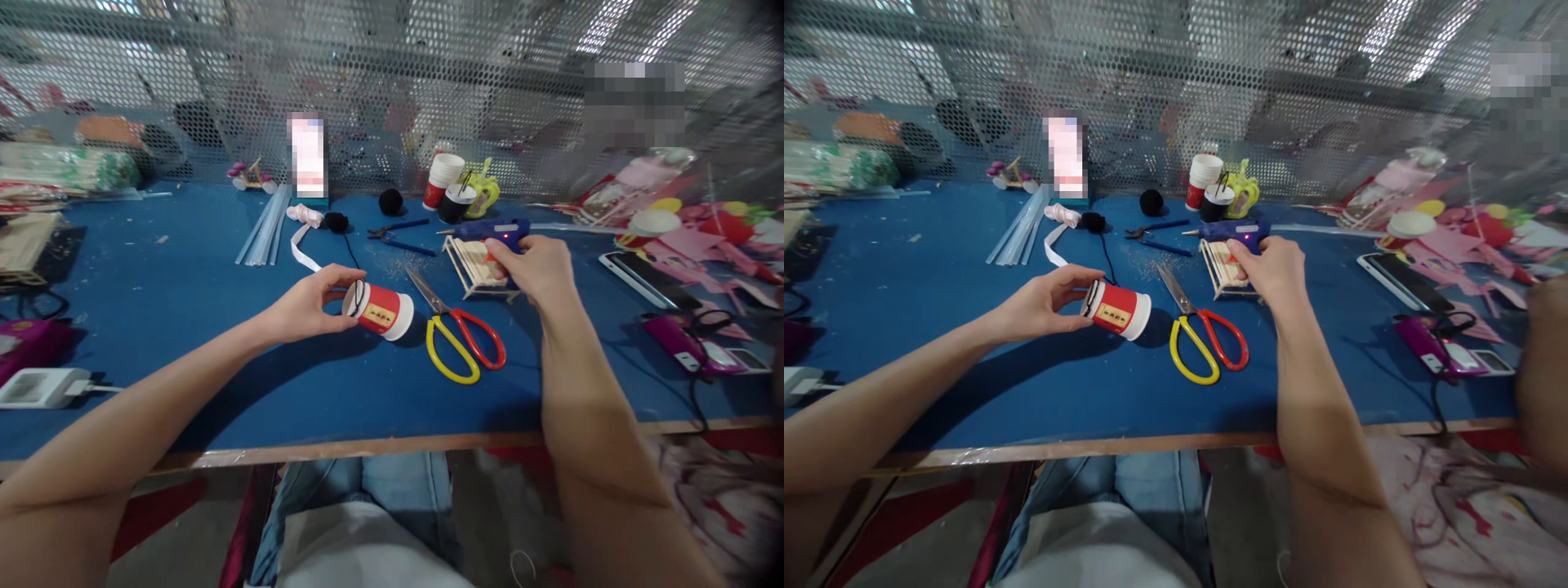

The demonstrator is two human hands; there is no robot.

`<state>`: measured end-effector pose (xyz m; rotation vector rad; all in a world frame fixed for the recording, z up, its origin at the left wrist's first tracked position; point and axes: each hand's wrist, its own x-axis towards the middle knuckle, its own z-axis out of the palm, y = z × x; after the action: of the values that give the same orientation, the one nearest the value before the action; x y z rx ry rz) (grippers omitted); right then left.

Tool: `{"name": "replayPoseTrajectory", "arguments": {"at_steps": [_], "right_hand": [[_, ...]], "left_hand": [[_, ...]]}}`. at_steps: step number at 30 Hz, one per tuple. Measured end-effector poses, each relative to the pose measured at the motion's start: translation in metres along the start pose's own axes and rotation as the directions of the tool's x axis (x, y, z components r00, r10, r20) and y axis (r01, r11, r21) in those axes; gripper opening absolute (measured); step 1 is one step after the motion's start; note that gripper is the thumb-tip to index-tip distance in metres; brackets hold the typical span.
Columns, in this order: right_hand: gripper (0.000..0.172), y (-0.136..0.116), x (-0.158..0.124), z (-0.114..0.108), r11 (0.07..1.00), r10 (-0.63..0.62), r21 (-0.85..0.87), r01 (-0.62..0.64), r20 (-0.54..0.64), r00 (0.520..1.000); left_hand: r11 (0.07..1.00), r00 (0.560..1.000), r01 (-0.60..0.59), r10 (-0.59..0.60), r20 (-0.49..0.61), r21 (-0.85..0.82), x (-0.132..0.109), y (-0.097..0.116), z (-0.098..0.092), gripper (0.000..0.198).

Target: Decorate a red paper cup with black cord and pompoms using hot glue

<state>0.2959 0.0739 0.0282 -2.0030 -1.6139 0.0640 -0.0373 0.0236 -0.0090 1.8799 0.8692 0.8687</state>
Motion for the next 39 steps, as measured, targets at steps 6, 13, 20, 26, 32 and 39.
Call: {"name": "replayPoseTrajectory", "arguments": {"at_steps": [6,13,20,26,32,39], "right_hand": [[0.049,0.006,0.009,0.007,0.957,0.034,-0.29,-0.011,0.074,0.997],[0.044,0.0,0.001,0.008,0.959,0.043,-0.278,-0.053,-0.04,0.998],[0.048,-0.061,-0.056,0.015,0.818,-0.504,0.427,0.385,0.211,0.837],[0.059,-0.094,-0.079,0.027,0.731,-0.549,0.675,0.101,0.494,0.674],[0.024,-0.101,-0.08,0.038,0.534,-0.497,0.818,-0.213,0.507,0.704],[0.025,-0.097,-0.084,0.031,0.534,-0.428,0.833,-0.146,0.414,0.803]], "left_hand": [[1.0,1.0,-0.011,0.011,-0.002,0.012,0.0,0.001,0.0,0.058],[0.998,0.999,-0.044,0.044,0.005,0.055,-0.001,0.001,0.002,0.059],[0.954,0.979,-0.204,0.197,0.054,0.221,-0.008,0.014,0.009,0.059],[0.882,0.948,-0.317,0.28,0.154,0.348,-0.011,0.028,0.012,0.06],[0.857,0.942,-0.334,0.288,0.171,0.393,-0.013,0.026,0.014,0.055],[0.941,0.964,-0.262,0.245,0.105,0.213,-0.013,0.021,0.018,0.064]]}}
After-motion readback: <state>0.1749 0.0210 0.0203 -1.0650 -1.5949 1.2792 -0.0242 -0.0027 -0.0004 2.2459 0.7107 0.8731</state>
